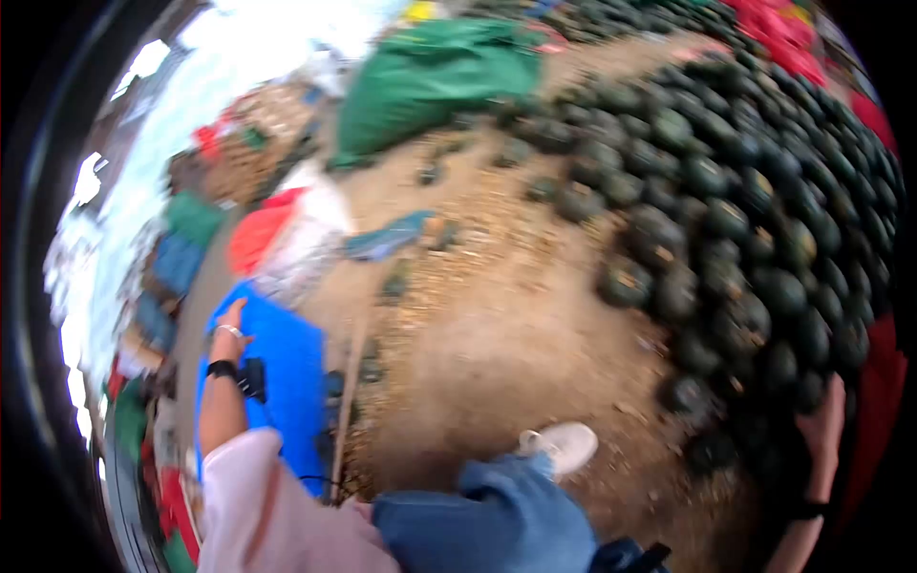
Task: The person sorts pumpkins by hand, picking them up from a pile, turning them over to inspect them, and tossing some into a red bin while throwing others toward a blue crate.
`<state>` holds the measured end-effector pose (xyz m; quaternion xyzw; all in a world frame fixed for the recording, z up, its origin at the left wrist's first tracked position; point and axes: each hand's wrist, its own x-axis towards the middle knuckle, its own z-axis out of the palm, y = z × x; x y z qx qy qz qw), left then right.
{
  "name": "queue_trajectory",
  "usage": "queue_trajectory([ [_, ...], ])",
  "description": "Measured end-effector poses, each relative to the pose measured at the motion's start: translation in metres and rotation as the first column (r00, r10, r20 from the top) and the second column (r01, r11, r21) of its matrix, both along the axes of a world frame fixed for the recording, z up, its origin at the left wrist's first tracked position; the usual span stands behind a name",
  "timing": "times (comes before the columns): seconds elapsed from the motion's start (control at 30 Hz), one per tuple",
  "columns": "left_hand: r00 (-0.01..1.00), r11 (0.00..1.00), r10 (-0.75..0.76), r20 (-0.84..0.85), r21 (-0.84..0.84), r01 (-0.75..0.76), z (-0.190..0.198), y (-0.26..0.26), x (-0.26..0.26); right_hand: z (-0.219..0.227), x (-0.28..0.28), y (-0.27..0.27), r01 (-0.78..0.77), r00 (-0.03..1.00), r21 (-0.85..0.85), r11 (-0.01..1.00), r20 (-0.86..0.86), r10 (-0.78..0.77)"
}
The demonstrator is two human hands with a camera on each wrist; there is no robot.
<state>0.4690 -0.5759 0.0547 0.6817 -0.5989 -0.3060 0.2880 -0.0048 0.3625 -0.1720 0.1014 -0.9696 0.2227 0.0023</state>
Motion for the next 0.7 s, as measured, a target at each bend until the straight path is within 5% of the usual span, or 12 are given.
queue_trajectory([
  [0.03, 0.986, 0.997, 0.075, 0.151, -0.036, -0.070, -0.030, -0.024, -0.035, 0.015, 0.020, -0.018, 0.087, 0.996, -0.180, 0.980, 0.032, -0.082],
  [0.07, 0.964, 0.987, -0.150, 0.221, -0.021, 0.159, -0.041, 0.010, -0.080, 0.023, 0.042, -0.024, 0.147, 0.982, -0.498, 0.855, 0.176, -0.066],
  [0.13, 0.880, 0.909, -0.417, 0.228, 0.091, 0.408, -0.092, 0.034, -0.172, 0.022, 0.082, -0.049, 0.329, 0.944, -0.734, 0.594, 0.245, -0.220],
  [0.2, 0.634, 0.610, -0.773, 0.028, 0.308, 0.730, -0.134, 0.120, -0.278, 0.007, 0.124, -0.057, 0.548, 0.835, -0.836, 0.012, 0.546, -0.070],
  [0.23, 0.488, 0.437, -0.869, -0.082, 0.334, 0.835, -0.149, 0.212, -0.322, -0.007, 0.142, -0.056, 0.619, 0.781, -0.783, -0.063, 0.622, -0.057],
  [0.3, 0.049, -0.118, -0.922, -0.383, 0.402, 0.908, -0.180, 0.353, -0.378, -0.005, 0.161, -0.075, 0.577, 0.814, -0.785, -0.228, 0.576, 0.077],
  [0.33, -0.093, -0.299, -0.902, -0.421, 0.456, 0.838, -0.176, 0.426, -0.392, 0.001, 0.171, -0.082, 0.568, 0.820, -0.792, -0.226, 0.568, 0.069],
  [0.4, -0.118, -0.620, -0.687, -0.717, 0.494, 0.610, -0.179, 0.539, -0.402, 0.009, 0.185, -0.091, 0.499, 0.863, -0.853, -0.154, 0.504, 0.002],
  [0.43, 0.063, -0.723, -0.537, -0.841, 0.497, 0.480, -0.184, 0.576, -0.399, 0.010, 0.192, -0.094, 0.449, 0.890, -0.889, -0.087, 0.454, -0.037],
  [0.5, 0.339, -0.859, -0.385, -0.859, 0.467, 0.208, -0.197, 0.632, -0.395, 0.023, 0.205, -0.092, 0.274, 0.961, -0.908, 0.316, 0.243, -0.135],
  [0.57, 0.349, -0.864, -0.349, -0.870, 0.443, 0.238, -0.208, 0.661, -0.383, 0.015, 0.215, -0.078, 0.087, 0.994, -0.942, 0.324, 0.106, 0.042],
  [0.7, 0.091, -0.852, -0.311, -0.946, 0.319, 0.414, -0.229, 0.667, -0.370, 0.014, 0.232, -0.068, 0.382, 0.923, -0.920, 0.083, 0.375, -0.084],
])
